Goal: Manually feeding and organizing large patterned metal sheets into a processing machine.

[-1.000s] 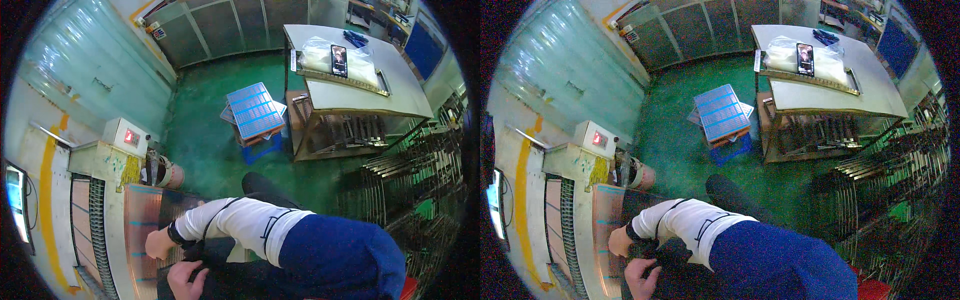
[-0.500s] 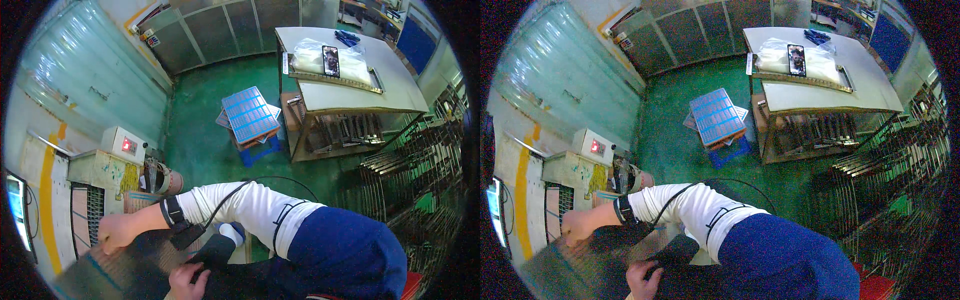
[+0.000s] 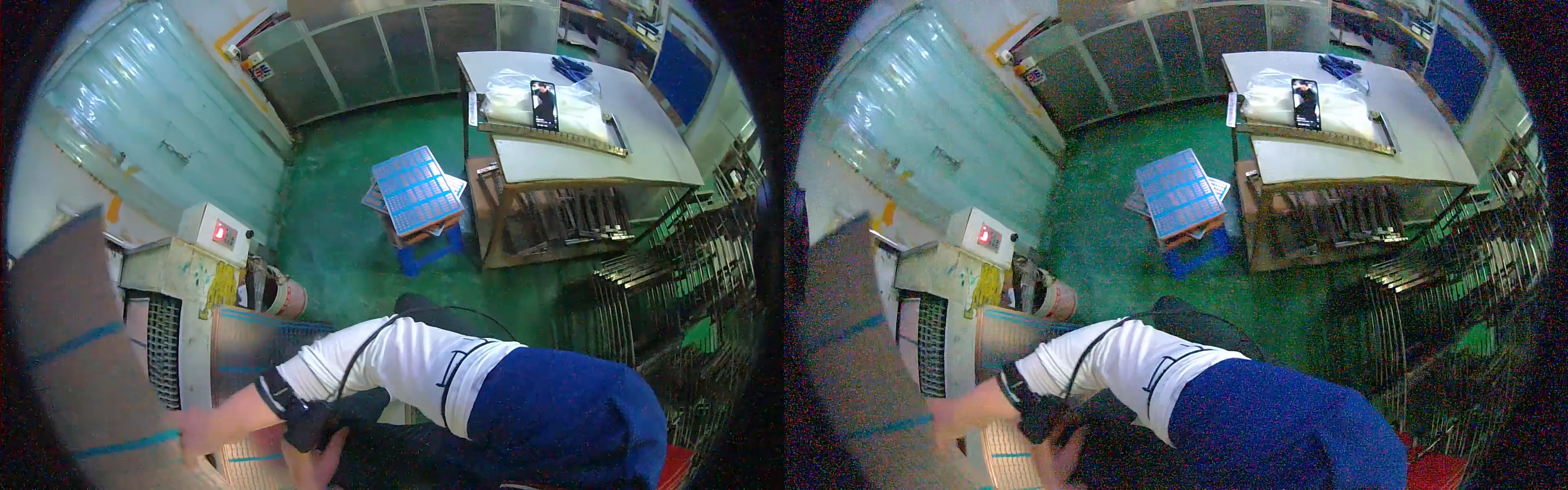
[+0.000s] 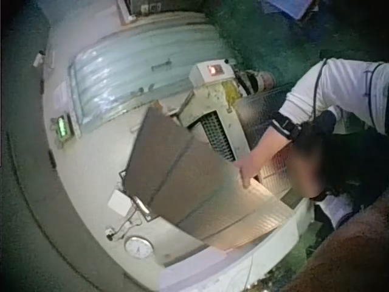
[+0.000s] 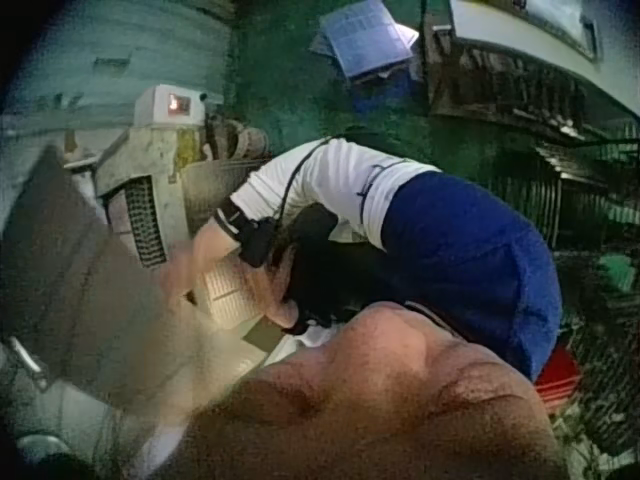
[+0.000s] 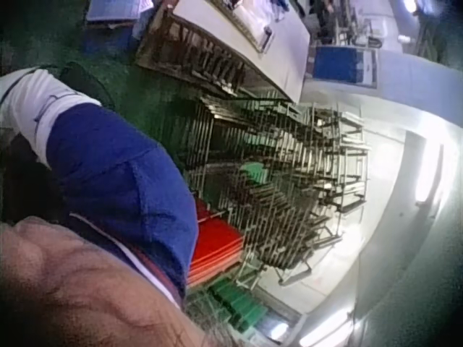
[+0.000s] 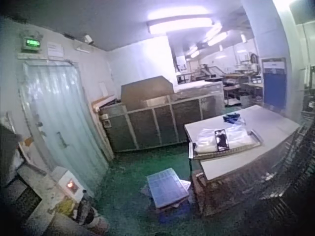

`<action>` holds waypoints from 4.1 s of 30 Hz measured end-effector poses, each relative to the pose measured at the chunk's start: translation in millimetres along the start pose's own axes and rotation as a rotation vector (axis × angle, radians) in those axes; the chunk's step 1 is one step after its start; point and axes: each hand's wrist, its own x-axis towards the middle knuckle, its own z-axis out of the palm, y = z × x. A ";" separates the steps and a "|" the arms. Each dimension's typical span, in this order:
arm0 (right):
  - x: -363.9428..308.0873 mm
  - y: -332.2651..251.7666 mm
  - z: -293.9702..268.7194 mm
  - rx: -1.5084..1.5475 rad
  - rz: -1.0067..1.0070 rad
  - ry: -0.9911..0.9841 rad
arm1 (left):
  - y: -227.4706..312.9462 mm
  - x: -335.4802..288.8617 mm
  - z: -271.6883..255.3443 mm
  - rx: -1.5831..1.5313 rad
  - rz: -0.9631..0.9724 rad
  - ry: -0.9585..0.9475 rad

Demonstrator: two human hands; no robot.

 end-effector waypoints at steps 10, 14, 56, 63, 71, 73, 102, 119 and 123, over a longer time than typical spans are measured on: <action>-16.3 80.2 -22.1 -0.296 -0.419 -0.198 | -24.1 -12.0 5.2 -0.244 -0.159 0.023; -32.8 66.7 -23.9 -0.765 -0.531 -0.244 | -36.6 -23.8 10.1 -0.171 -0.198 0.057; 95.4 202.1 11.5 0.468 0.512 0.266 | -92.3 -57.5 0.3 -0.116 0.075 0.032; 64.7 162.0 11.3 -0.600 -0.448 -0.266 | -89.9 -75.0 4.2 -0.087 0.006 0.118; 25.5 166.8 -47.1 -0.052 0.172 -0.340 | -131.1 -62.1 18.5 -0.581 -0.083 0.167; 15.9 167.7 -36.4 -0.153 -0.103 -0.324 | -122.6 -78.0 10.8 -0.727 -0.404 0.293; -78.1 120.2 -273.5 -0.384 0.459 0.703 | -28.4 -59.4 -22.5 -0.900 -0.166 0.324; -9.0 147.9 -269.1 -0.577 0.245 0.671 | -135.1 19.2 -38.3 -1.813 -0.433 0.794; 9.7 159.8 -267.3 -0.610 0.210 0.683 | -138.9 8.5 -41.2 -1.782 -0.308 0.752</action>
